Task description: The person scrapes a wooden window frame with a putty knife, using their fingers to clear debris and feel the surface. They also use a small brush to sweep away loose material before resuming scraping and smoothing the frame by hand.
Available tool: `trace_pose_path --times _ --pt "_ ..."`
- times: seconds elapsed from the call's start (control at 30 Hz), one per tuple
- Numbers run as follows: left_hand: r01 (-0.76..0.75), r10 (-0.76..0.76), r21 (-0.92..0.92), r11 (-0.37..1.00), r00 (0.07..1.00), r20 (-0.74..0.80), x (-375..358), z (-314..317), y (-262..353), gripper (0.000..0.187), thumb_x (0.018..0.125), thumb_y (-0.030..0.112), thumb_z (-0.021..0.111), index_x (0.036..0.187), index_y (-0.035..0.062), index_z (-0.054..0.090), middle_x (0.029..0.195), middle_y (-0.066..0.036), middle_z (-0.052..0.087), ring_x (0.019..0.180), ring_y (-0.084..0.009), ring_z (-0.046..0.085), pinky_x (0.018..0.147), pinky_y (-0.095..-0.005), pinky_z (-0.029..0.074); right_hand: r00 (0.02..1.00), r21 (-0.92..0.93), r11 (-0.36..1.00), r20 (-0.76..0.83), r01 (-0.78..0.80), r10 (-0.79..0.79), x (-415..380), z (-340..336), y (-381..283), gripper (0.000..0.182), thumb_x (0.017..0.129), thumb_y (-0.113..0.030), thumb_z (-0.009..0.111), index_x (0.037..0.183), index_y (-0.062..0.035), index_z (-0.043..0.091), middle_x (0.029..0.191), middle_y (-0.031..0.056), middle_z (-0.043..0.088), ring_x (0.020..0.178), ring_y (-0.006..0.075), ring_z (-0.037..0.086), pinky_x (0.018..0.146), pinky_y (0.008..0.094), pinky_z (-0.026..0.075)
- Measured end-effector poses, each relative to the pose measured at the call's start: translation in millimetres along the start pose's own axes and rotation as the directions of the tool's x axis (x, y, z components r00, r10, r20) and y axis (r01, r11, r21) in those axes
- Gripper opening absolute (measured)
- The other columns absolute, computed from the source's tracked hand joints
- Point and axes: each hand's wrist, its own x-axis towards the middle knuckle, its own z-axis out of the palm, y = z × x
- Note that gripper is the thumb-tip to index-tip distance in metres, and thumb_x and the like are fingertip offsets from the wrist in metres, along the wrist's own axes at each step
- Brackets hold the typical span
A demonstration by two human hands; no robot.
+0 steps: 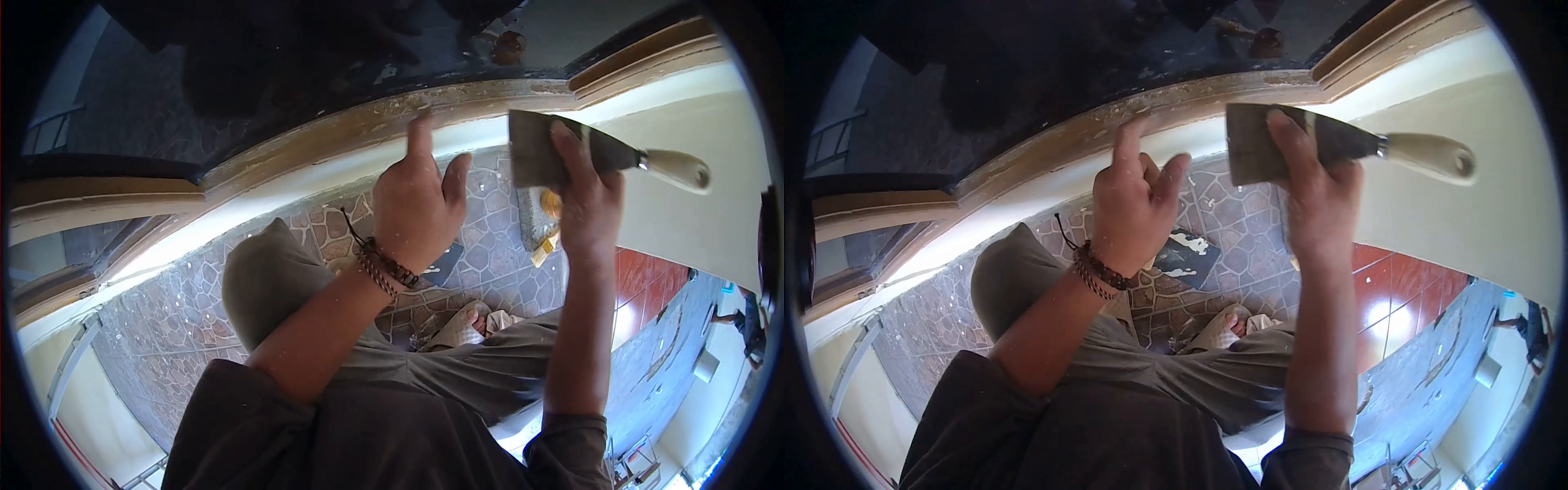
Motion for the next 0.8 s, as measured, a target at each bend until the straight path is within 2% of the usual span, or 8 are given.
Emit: trace_pose_path --times 0.1,0.2,0.33,0.37,0.47,0.6,0.7,0.8 --pt "-0.271 0.197 0.541 0.796 0.961 0.192 8 -7 -7 0.087 0.086 0.019 0.067 0.153 0.0088 0.013 0.06 -0.011 0.062 0.053 -0.0298 0.063 0.05 -0.0367 0.05 0.999 -0.064 0.997 0.023 -0.032 0.034 -3 -14 -17 0.03 0.09 -0.022 0.069 0.105 0.0033 0.066 0.091 0.0088 0.068 0.077 0.015 0.067 0.057 0.0272 0.058" --pt "-0.177 0.137 0.535 0.826 0.984 0.115 -11 -6 -6 0.085 0.087 0.02 0.065 0.153 0.0089 0.012 0.06 -0.011 0.063 0.055 -0.0293 0.065 0.051 -0.0372 0.051 0.997 -0.027 0.997 -0.009 -0.073 0.073 -3 -21 -24 0.031 0.09 -0.023 0.069 0.106 0.0044 0.065 0.091 0.0108 0.068 0.076 0.0165 0.068 0.053 0.0275 0.06" --pt "-0.222 0.243 0.302 0.927 0.969 -0.034 -18 2 -5 0.039 0.084 0.014 0.071 0.117 0.0039 0.055 0.058 -0.008 0.059 0.046 -0.0249 0.057 0.048 -0.0336 0.046 0.995 -0.017 0.997 0.06 -0.078 0.079 7 -41 -19 0.034 0.089 -0.021 0.07 0.114 0.0007 0.064 0.093 0.0114 0.068 0.078 0.0161 0.067 0.059 0.0269 0.059" --pt "-0.336 0.354 0.273 0.902 0.935 -0.019 -16 9 -4 0.019 0.082 0.01 0.074 0.088 0.0027 0.057 0.057 -0.007 0.056 0.047 -0.0225 0.053 0.048 -0.0319 0.044 0.995 -0.01 0.997 0.062 -0.083 0.083 11 -45 -13 0.034 0.089 -0.021 0.07 0.114 0.0007 0.064 0.093 0.0114 0.068 0.078 0.0161 0.067 0.059 0.0269 0.059" --pt "-0.494 0.517 0.422 0.76 0.853 0.068 -5 24 6 0.019 0.082 0.011 0.074 0.082 0.0014 0.057 0.061 -0.008 0.058 0.055 -0.0225 0.056 0.051 -0.0328 0.044 0.975 0.043 0.994 0.202 -0.104 0.093 27 -60 12 0.036 0.087 -0.018 0.072 0.118 -0.0016 0.064 0.094 0.0106 0.069 0.081 0.0142 0.066 0.065 0.0256 0.056" --pt "-0.616 0.579 0.525 0.587 0.773 0.261 15 51 26 0.036 0.078 0.013 0.071 0.11 0.0019 0.06 0.134 -0.017 0.05 0.128 -0.0265 0.046 0.107 -0.0451 0.037 0.931 0.06 0.973 0.309 -0.222 0.194 44 -78 32 0.038 0.084 -0.015 0.075 0.118 -0.0022 0.064 0.094 0.0078 0.069 0.082 0.0123 0.063 0.07 0.0247 0.052" --pt "-0.67 0.505 0.609 0.425 0.733 0.455 36 65 0 0.058 0.076 0.012 0.07 0.131 0.0031 0.053 0.152 -0.014 0.03 0.145 -0.0239 0.023 0.12 -0.0473 0.011 0.933 0.058 0.984 0.33 -0.17 0.142 55 -90 46 0.034 0.085 -0.015 0.074 0.115 -0.0019 0.066 0.094 0.0068 0.069 0.082 0.0121 0.063 0.073 0.025 0.051" --pt "-0.635 0.348 0.71 0.305 0.768 0.538 18 59 -14 0.063 0.077 0.011 0.068 0.137 0.0033 0.048 0.152 -0.013 0.032 0.145 -0.024 0.022 0.12 -0.046 0.009 0.924 -0.025 0.994 0.365 -0.11 0.111 63 -93 48 0.031 0.086 -0.014 0.073 0.113 -0.0018 0.067 0.094 0.0068 0.069 0.084 0.012 0.063 0.075 0.0253 0.051"
